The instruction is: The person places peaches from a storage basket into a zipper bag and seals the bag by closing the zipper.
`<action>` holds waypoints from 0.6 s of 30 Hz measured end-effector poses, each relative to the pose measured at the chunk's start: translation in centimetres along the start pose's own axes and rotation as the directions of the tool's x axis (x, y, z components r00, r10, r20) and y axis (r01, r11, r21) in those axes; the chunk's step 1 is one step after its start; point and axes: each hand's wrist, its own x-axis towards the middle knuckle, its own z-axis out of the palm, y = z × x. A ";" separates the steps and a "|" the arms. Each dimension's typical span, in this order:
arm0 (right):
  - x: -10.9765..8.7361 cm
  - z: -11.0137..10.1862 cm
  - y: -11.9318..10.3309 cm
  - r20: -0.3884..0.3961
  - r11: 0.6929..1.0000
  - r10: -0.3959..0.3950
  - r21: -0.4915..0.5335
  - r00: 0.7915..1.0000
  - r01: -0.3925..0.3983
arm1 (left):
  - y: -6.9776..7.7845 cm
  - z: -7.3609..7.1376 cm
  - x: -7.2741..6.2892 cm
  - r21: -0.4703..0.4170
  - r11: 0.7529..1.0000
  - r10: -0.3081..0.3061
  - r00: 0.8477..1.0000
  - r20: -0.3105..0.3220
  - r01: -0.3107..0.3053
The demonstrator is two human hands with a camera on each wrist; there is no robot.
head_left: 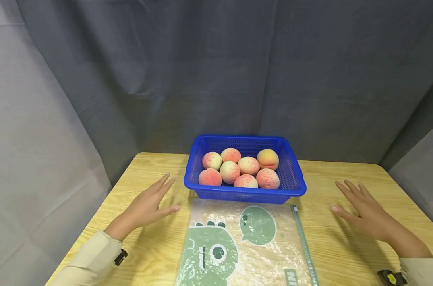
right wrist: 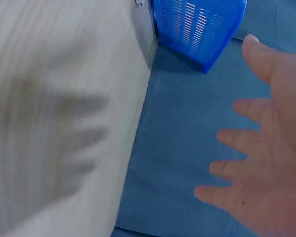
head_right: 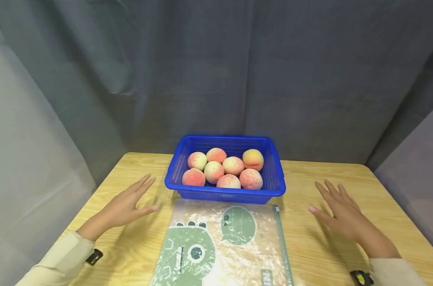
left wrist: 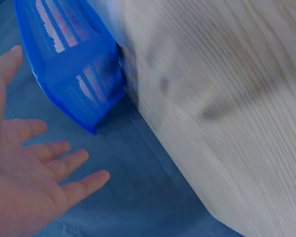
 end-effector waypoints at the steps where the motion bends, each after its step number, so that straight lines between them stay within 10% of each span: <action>1: -0.2 0.1 0.1 0.002 1.000 0.005 0.024 1.000 -0.005 | 0.4 0.1 0.0 -0.008 1.000 0.008 1.000 0.003 -0.008; 8: -1.5 1.0 0.3 0.014 0.990 0.007 0.144 1.000 -0.009 | 3.5 1.0 0.3 -0.091 0.996 0.026 0.999 0.027 -0.023; 18: -2.6 1.6 -0.4 0.049 0.987 0.010 0.159 0.999 -0.018 | 7.3 1.4 0.7 -0.159 0.987 -0.034 0.994 -0.106 0.016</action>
